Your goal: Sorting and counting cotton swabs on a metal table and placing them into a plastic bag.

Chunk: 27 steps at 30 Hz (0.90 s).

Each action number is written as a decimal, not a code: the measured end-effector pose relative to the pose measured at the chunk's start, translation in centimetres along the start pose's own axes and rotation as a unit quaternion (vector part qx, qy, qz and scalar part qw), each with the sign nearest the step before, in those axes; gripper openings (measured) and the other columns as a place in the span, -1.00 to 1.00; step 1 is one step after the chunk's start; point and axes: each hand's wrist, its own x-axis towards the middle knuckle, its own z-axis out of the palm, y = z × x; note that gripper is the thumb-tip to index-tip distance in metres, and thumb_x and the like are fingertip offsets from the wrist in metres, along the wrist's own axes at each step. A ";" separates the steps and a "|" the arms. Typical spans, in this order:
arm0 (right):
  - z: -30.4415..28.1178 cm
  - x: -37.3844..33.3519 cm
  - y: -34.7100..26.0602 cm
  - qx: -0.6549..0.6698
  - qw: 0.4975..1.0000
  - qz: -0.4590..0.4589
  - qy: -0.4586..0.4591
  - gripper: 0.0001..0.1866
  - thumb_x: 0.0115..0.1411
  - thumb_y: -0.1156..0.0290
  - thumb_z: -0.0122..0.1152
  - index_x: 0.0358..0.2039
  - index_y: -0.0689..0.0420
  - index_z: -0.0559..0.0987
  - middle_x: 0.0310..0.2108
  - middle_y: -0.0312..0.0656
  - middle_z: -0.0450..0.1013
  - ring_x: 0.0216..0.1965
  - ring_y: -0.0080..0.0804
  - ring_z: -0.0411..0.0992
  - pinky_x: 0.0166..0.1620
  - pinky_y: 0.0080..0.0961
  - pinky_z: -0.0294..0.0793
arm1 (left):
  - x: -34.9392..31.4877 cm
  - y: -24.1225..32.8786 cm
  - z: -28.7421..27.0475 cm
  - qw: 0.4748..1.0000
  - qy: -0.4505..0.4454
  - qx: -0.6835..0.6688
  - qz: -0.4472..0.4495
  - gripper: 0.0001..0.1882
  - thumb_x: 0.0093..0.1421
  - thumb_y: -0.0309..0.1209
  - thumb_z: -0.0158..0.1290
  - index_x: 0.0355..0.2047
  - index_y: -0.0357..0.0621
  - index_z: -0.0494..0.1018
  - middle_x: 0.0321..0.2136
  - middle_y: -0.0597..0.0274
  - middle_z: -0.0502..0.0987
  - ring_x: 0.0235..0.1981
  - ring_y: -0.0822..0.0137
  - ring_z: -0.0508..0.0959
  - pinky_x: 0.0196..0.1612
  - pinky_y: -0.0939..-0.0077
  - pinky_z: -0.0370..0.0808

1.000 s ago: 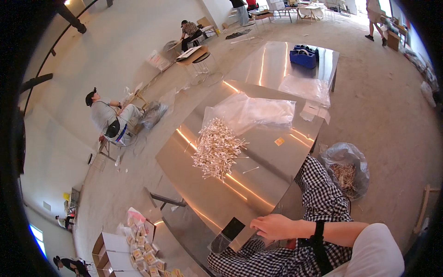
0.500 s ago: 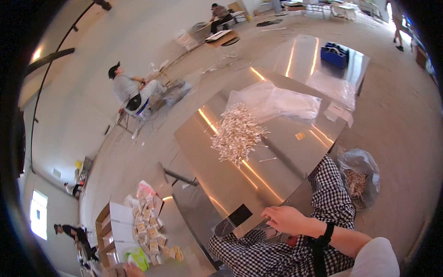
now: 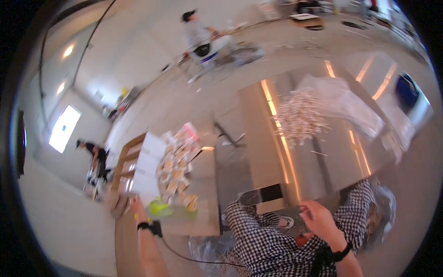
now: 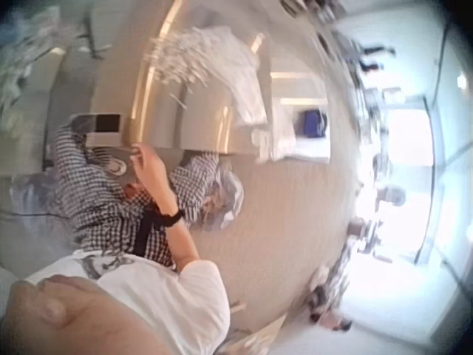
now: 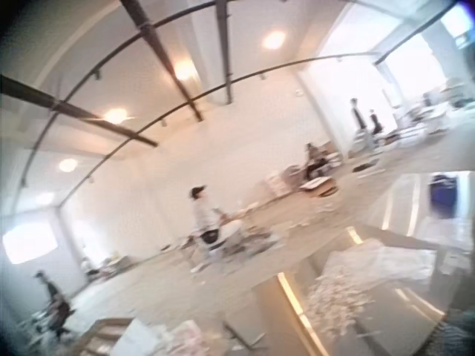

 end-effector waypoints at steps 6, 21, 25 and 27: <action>0.2 0.0 0.0 0.012 0.999 0.033 0.035 -0.69 0.09 0.64 0.21 -0.12 0.23 0.46 -0.28 -0.06 0.51 -0.28 -0.23 0.54 -0.17 -0.37 0.51 | -1.7 5.6 0.8 0.914 -0.168 -0.350 -0.117 -0.83 0.18 -0.35 0.12 -0.45 -0.22 0.49 -0.49 0.25 0.52 -0.44 0.40 0.50 -0.35 0.39 0.44; 1.3 0.5 1.1 0.029 0.998 0.050 0.001 -0.67 0.07 0.71 0.17 -0.12 0.25 0.45 -0.27 -0.09 0.49 -0.26 -0.29 0.48 -0.15 -0.42 0.47 | -3.3 9.5 -2.5 0.916 0.096 -0.369 -0.127 -0.86 0.18 -0.45 0.15 -0.34 -0.25 0.45 -0.40 0.26 0.51 -0.40 0.43 0.49 -0.34 0.49 0.45; 1.7 0.7 0.5 0.069 0.996 0.060 -0.023 -0.69 0.10 0.71 0.16 -0.11 0.26 0.45 -0.28 -0.13 0.49 -0.25 -0.38 0.48 -0.12 -0.48 0.48 | -9.3 20.9 -5.5 0.809 -0.067 -0.566 -0.144 -0.73 0.18 -0.54 0.15 -0.13 -0.31 0.39 -0.16 0.14 0.53 -0.21 0.31 0.58 -0.12 0.41 0.54; 1.7 0.8 -0.7 0.159 0.984 0.074 -0.031 -0.69 0.13 0.68 0.16 -0.09 0.25 0.45 -0.26 -0.14 0.50 -0.23 -0.41 0.49 -0.10 -0.49 0.48 | -13.9 26.3 -6.6 0.727 -0.185 -0.648 -0.131 -0.68 0.19 -0.59 0.09 -0.04 -0.34 0.37 -0.09 0.10 0.53 -0.11 0.25 0.58 -0.03 0.35 0.55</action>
